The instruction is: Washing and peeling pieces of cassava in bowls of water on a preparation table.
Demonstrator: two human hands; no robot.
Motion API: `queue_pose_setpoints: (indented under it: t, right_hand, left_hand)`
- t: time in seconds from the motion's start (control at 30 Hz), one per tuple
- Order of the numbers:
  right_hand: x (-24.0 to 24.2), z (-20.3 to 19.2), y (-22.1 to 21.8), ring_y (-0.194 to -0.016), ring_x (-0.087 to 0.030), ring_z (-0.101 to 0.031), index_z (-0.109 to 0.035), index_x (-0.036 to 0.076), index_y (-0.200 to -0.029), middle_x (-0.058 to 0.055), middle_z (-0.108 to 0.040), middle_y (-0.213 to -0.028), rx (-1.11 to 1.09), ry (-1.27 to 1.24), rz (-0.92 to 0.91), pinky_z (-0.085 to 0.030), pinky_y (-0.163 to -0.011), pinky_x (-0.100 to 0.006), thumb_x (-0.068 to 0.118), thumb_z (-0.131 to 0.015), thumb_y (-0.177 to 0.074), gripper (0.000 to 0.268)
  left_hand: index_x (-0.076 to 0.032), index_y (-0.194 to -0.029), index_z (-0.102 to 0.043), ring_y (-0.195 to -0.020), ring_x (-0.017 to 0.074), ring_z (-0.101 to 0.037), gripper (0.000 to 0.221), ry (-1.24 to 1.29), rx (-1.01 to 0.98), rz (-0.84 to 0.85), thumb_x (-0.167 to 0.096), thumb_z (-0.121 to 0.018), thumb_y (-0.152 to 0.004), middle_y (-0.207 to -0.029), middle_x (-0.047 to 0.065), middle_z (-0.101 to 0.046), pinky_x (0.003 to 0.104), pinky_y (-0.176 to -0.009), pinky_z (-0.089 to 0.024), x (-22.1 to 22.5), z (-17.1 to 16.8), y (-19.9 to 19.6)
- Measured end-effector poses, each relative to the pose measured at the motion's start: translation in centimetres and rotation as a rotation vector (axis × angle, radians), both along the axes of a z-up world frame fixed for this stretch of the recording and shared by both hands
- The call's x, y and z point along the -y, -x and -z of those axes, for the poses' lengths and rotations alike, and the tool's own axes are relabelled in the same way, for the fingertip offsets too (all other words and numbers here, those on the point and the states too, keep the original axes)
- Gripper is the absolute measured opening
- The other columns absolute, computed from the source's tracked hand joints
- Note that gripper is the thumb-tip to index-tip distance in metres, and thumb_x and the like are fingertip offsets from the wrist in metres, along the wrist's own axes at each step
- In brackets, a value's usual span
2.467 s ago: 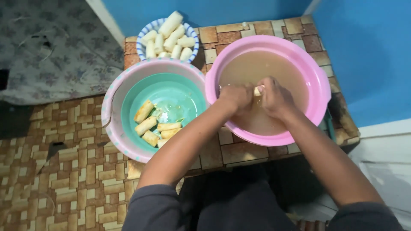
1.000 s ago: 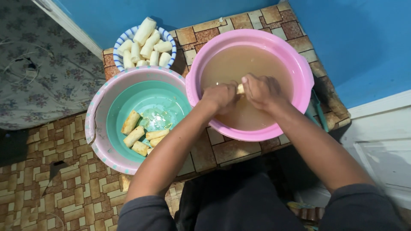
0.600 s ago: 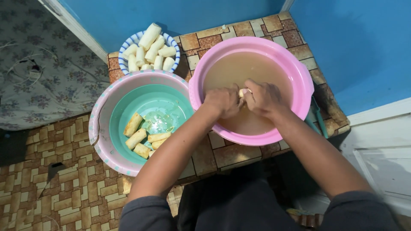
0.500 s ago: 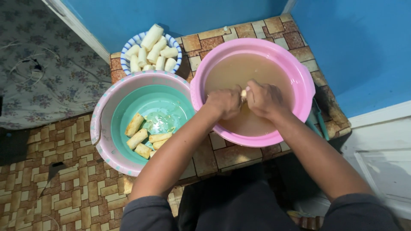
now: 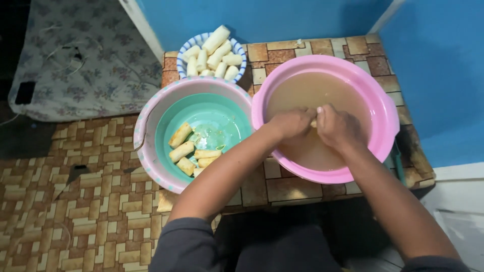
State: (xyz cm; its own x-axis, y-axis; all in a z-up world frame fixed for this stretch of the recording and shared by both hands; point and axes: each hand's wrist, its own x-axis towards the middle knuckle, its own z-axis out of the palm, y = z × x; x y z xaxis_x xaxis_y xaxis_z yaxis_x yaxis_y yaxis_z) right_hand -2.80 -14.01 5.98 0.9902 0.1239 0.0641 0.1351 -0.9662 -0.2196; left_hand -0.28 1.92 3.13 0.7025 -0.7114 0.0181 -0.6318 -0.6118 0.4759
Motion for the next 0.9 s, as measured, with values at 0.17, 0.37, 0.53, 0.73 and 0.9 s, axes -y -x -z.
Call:
queue_pose_setpoints:
  t: [0.17, 0.37, 0.53, 0.73, 0.9]
  right_hand:
    - [0.1, 0.2, -0.2, -0.056, -0.038, -0.064, -0.05, 0.006, -0.074, -0.022, -0.058, -0.055, -0.031, -0.012, 0.019, -0.044, -0.051, -0.044, 0.033, -0.03, -0.096, 0.04]
    - [1.0, 1.0, -0.5, -0.064, -0.041, -0.064, -0.054, 0.007, -0.075, -0.022, -0.06, -0.06, -0.062, -0.023, 0.023, -0.047, -0.057, -0.047, 0.037, -0.03, -0.096, 0.044]
    - [0.5, 0.0, 0.3, -0.076, -0.045, -0.063, -0.054, 0.004, -0.089, -0.028, -0.061, -0.072, -0.065, -0.093, -0.022, -0.047, -0.067, -0.051, 0.026, -0.038, -0.092, 0.027]
    - [0.1, -1.2, 0.6, -0.09, -0.049, -0.055, -0.05, 0.008, -0.108, -0.031, -0.057, -0.09, -0.207, -0.481, -0.071, -0.04, -0.072, -0.058, 0.026, -0.047, -0.086, 0.028]
    - [0.2, -0.4, 0.7, -0.092, -0.049, -0.057, -0.044, 0.009, -0.106, -0.03, -0.06, -0.09, -0.311, -0.206, -0.165, -0.042, -0.077, -0.058, 0.029, -0.039, -0.091, 0.025]
  left_hand:
    - [-0.006, -0.115, -0.054, -0.118, 0.0312, -0.051, 0.042, -0.01, -0.036, 0.052, -0.024, -0.059, -0.077, -0.118, 0.017, -0.058, 0.042, -0.1, -0.043, 0.1, 1.2, -0.4]
    - [-0.011, -0.116, -0.06, -0.119, 0.0252, -0.051, 0.038, 0.134, -0.456, -0.131, -0.017, -0.06, -0.078, -0.12, 0.012, -0.06, 0.033, -0.105, -0.036, -0.2, -3.7, 1.2]
    - [-0.012, -0.132, -0.046, -0.13, 0.0264, -0.039, 0.067, 0.23, -0.756, -0.308, -0.053, -0.014, -0.091, -0.14, 0.013, -0.041, 0.042, -0.111, -0.026, 0.4, -1.7, 0.5]
    - [-0.015, -0.119, -0.045, -0.114, 0.0319, -0.053, 0.03, 0.274, -0.533, -0.169, -0.03, -0.04, -0.094, -0.113, 0.014, -0.059, 0.047, -0.094, -0.042, -0.1, 0.6, -1.1]
    - [-0.007, -0.104, -0.044, -0.097, 0.0378, -0.06, 0.028, 0.213, -0.461, -0.06, -0.009, -0.041, -0.077, -0.09, 0.017, -0.062, 0.049, -0.081, -0.046, -0.7, -0.1, -0.8]
